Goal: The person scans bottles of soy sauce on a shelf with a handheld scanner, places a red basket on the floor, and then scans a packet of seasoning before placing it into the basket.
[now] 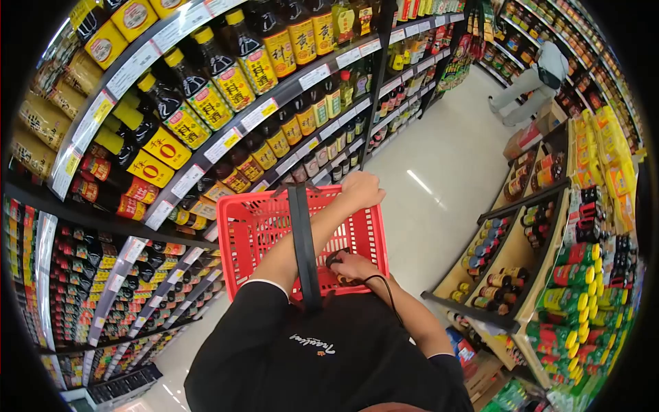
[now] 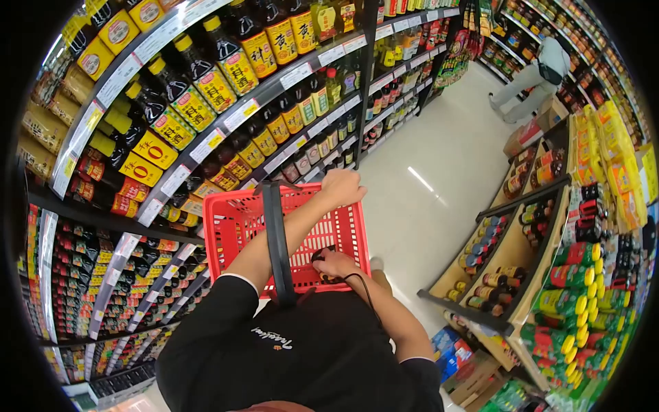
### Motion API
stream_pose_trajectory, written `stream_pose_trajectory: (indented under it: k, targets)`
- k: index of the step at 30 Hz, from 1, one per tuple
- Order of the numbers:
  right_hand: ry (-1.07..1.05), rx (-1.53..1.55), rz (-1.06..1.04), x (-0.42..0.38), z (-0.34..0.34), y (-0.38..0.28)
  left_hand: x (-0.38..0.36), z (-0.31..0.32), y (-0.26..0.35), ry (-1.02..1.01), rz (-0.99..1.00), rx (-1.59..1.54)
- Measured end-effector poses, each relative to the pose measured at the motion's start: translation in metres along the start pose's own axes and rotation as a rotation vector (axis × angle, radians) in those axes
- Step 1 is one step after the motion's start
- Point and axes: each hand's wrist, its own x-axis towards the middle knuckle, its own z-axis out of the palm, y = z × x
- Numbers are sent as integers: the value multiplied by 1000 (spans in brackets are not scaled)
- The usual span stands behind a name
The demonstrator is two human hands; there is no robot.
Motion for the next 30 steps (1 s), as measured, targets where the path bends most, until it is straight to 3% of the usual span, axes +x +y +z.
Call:
stream_pose_trajectory:
  k: [3,9,11,14,17,18,19,24,30]
  targets:
    - [140,-175,-115,4,-29,56,41,16,42,-30,24,26]
    - [162,-243,-100,-24,-91,112,99,20,121,32,85,7]
    - [162,-275,-57,-25,-101,123,112,26,133,22,63,12]
    - [199,-257,-153,-35,-121,128,130,33,141,-24,9,23]
    - [224,-237,-566,-22,-134,152,152,38,144,-35,-4,29]
    - [154,-162,-759,-1,-131,166,162,38,146,-29,8,26]
    - [-16,-97,-775,9,-137,169,174,42,146,-46,-1,30]
    - [-163,-76,-607,24,-225,180,250,53,143,-91,-35,44]
    - [26,-51,-464,33,-358,211,380,33,177,-62,70,25]
